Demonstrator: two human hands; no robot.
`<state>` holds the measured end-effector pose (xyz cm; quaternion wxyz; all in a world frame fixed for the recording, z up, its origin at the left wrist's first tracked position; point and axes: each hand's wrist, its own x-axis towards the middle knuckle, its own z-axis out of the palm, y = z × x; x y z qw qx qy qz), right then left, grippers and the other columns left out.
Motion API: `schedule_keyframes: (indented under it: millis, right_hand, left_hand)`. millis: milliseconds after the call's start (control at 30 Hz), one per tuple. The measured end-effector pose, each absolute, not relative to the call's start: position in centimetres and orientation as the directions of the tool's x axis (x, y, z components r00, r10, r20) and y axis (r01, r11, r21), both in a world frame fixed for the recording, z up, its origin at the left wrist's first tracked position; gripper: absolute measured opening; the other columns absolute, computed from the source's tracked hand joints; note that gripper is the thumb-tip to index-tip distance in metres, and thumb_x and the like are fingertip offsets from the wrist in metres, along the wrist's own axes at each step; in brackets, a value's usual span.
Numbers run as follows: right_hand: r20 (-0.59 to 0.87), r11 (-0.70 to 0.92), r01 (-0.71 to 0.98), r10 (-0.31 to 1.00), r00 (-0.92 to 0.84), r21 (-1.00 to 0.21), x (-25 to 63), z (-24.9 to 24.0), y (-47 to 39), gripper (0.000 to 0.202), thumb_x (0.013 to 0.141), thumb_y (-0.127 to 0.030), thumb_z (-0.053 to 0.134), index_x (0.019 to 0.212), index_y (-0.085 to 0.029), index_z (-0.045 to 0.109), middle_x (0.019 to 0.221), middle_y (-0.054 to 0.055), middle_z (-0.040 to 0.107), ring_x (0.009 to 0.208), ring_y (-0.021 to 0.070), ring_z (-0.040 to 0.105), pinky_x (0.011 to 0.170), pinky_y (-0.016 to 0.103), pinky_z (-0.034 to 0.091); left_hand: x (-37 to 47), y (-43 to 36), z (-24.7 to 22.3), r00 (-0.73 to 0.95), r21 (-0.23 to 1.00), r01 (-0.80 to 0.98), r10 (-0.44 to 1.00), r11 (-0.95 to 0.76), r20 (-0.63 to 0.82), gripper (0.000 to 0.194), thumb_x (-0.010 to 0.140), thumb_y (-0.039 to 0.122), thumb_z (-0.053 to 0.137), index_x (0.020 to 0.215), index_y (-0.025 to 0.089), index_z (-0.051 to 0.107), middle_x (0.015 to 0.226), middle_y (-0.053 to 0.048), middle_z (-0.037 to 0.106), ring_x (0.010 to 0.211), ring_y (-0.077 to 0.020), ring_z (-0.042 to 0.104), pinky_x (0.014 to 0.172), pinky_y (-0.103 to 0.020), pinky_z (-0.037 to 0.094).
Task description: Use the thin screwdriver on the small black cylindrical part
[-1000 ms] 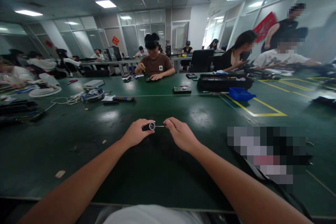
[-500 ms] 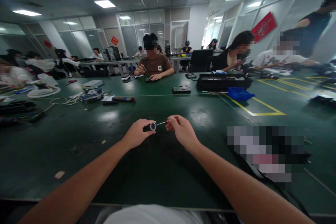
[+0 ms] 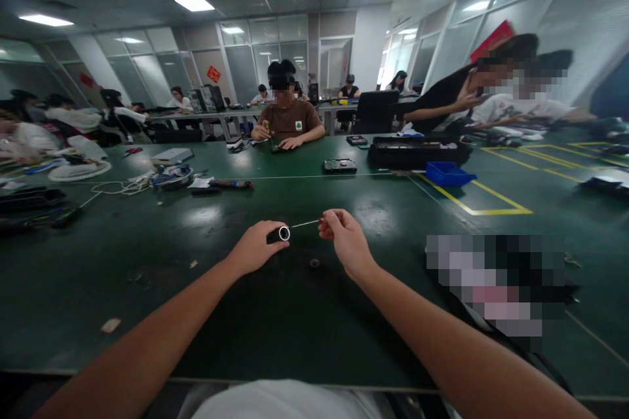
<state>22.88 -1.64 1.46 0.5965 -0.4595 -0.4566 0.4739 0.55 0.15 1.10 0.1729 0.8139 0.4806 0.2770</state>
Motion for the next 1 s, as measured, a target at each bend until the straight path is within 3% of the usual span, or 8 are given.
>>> schedule_keyframes:
  millis: [100, 233, 367, 533, 800, 1000]
  right_hand:
    - [0.137, 0.157, -0.104, 0.975, 0.177, -0.982, 23.1, 1.5, -1.5, 0.027, 0.082, -0.047, 0.065, 0.088, -0.021, 0.064, 0.078, 0.002, 0.063, 0.071, 0.0161, 0.059, 0.069, 0.033, 0.049]
    - [0.182, 0.196, -0.058, 0.965, 0.19, -0.979, 23.4, 1.5, -1.4, 0.027, 0.084, -0.048, 0.062, 0.089, -0.022, 0.063, 0.079, 0.002, 0.063, 0.071, 0.0163, 0.058, 0.07, 0.033, 0.048]
    - [0.241, 0.243, 0.007, 0.954, 0.18, -0.97, 23.5, 1.6, -1.5, 0.029, 0.087, -0.049, 0.059, 0.093, -0.021, 0.063, 0.081, 0.003, 0.064, 0.073, 0.017, 0.059, 0.071, 0.034, 0.049]
    - [0.274, 0.27, 0.048, 0.944, 0.183, -0.962, 23.5, 1.7, -1.6, 0.029, 0.088, -0.051, 0.057, 0.094, -0.022, 0.063, 0.081, 0.003, 0.064, 0.074, 0.0182, 0.061, 0.071, 0.034, 0.05]
    - [0.277, 0.276, 0.029, 0.943, 0.184, -0.961, 23.6, 1.9, -1.6, 0.03, 0.087, -0.052, 0.058, 0.094, -0.023, 0.062, 0.081, 0.003, 0.064, 0.074, 0.0187, 0.061, 0.071, 0.034, 0.05]
    - [0.283, 0.283, 0.026, 0.944, 0.169, -0.959, 23.6, 1.8, -1.5, 0.027, 0.088, -0.048, 0.058, 0.092, -0.022, 0.063, 0.079, 0.003, 0.064, 0.073, 0.0183, 0.061, 0.07, 0.034, 0.049]
  left_hand:
    - [0.6, -0.1, 1.4, 0.331, 0.625, 0.636, 0.892, -0.453, 0.309, 0.024, 0.083, 0.028, 0.069, 0.105, 0.021, 0.065, 0.108, -0.004, 0.065, 0.099, -0.0211, 0.059, 0.089, -0.035, 0.045]
    - [0.9, -0.7, 2.0, 0.269, 0.73, 0.563, 0.921, -0.387, 0.282, 0.035, 0.089, 0.029, 0.058, 0.124, 0.024, 0.055, 0.119, -0.004, 0.062, 0.109, -0.0205, 0.057, 0.095, -0.035, 0.043]
    - [1.9, -1.8, 3.0, 0.323, 0.762, 0.563, 0.934, -0.321, 0.154, 0.032, 0.091, 0.036, 0.052, 0.121, 0.023, 0.053, 0.103, -0.004, 0.065, 0.09, -0.0191, 0.06, 0.078, -0.032, 0.047]
    - [3.9, -2.6, 3.5, 0.521, 0.627, 0.646, 0.852, -0.435, 0.054, 0.03, 0.086, 0.048, 0.059, 0.099, 0.021, 0.063, 0.095, -0.004, 0.067, 0.085, -0.0202, 0.061, 0.069, -0.03, 0.045]
    - [6.0, -1.9, 2.1, 0.67, 0.272, 0.719, 0.742, -0.64, -0.021, 0.035, 0.088, 0.043, 0.057, 0.119, 0.026, 0.062, 0.107, -0.008, 0.066, 0.095, -0.0263, 0.063, 0.075, -0.034, 0.048]
    - [6.6, -1.9, 2.3, 0.673, 0.196, 0.73, 0.738, -0.655, -0.044, 0.027, 0.088, 0.042, 0.058, 0.107, 0.024, 0.065, 0.103, -0.008, 0.067, 0.09, -0.0275, 0.065, 0.071, -0.035, 0.05]
